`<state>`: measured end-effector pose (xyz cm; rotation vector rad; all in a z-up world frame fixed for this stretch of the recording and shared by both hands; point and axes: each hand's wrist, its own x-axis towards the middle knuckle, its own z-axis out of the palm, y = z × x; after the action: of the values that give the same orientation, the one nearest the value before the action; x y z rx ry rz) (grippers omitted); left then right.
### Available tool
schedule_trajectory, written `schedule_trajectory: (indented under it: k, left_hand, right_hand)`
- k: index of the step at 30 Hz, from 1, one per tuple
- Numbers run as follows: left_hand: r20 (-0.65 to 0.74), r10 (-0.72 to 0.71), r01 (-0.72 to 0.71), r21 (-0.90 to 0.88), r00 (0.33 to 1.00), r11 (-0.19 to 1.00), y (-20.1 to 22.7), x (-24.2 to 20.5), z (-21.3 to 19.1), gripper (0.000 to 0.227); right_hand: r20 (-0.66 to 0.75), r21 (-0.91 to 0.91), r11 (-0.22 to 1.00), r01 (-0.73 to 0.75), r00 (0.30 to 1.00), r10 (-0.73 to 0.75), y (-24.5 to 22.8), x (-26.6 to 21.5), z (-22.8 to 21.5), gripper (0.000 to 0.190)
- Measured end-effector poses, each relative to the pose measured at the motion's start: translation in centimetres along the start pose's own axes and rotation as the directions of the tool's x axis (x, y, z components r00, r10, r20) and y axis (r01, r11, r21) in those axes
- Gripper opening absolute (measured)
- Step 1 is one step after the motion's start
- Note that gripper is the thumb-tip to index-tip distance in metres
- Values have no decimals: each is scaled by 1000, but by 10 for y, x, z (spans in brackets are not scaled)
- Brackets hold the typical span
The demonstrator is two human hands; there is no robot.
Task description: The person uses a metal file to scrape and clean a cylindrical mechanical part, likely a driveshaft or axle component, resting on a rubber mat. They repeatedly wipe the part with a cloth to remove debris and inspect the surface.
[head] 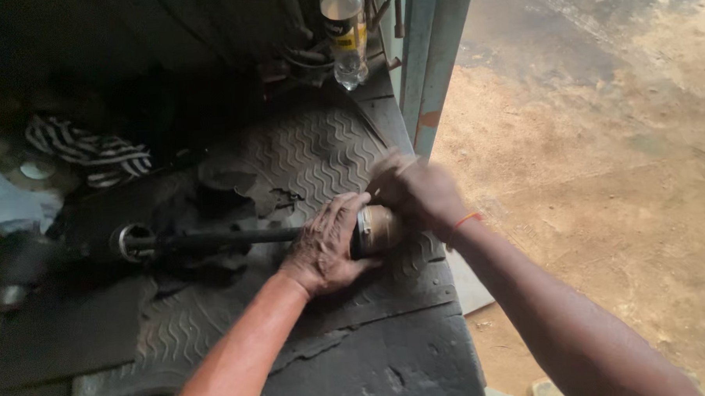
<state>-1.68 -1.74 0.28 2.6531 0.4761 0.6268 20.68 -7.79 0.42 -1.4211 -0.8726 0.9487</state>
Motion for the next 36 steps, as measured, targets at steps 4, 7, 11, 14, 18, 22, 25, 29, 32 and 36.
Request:
schedule_trajectory:
  k: [4, 7, 11, 14, 18, 22, 25, 29, 32, 36]
  left_hand:
    - [117, -138, 144, -39, 983, 989, 9, 2, -18, 118]
    - [317, -322, 359, -67, 892, 931, 14, 18, -31, 111]
    - [359, -387, 410, 15, 849, 912, 21, 28, -30, 84]
    - [287, -360, 364, 41, 888, 931, 10, 24, -20, 69]
    - [46, -270, 273, -83, 962, 958, 5, 0, -3, 74]
    - [177, -341, 331, 86, 923, 940, 18, 4, 3, 60]
    - [248, -409, 403, 76, 878, 912, 32, 8, -14, 64]
    - [32, -140, 143, -81, 990, 986, 34, 6, -20, 58]
    - [55, -75, 79, -71, 996, 994, 16, 8, -8, 59]
    - [111, -126, 126, 5, 986, 992, 8, -10, 14, 62]
  right_hand:
    - [-157, 455, 890, 29, 986, 49, -35, -25, -40, 34]
    - [-201, 203, 960, 195, 967, -154, -45, -71, -63, 41]
    - [-86, -312, 854, 417, 883, -462, -21, -103, -44, 27]
    - [256, -144, 847, 511, 846, -467, 0, -116, 15, 39]
    - [357, -659, 150, 737, 482, -800, 22, -83, 34, 39]
    - [510, -624, 410, 665, 745, -431, 35, -31, 29, 37]
    - [372, -665, 637, 390, 912, -169, 8, -11, 43, 36]
    - [305, -845, 424, 327, 945, -122, 7, -57, 48, 46]
    - [452, -775, 68, 628, 626, -636, 13, -105, 25, 48]
    - [434, -741, 238, 628, 718, -544, 7, -109, 18, 48]
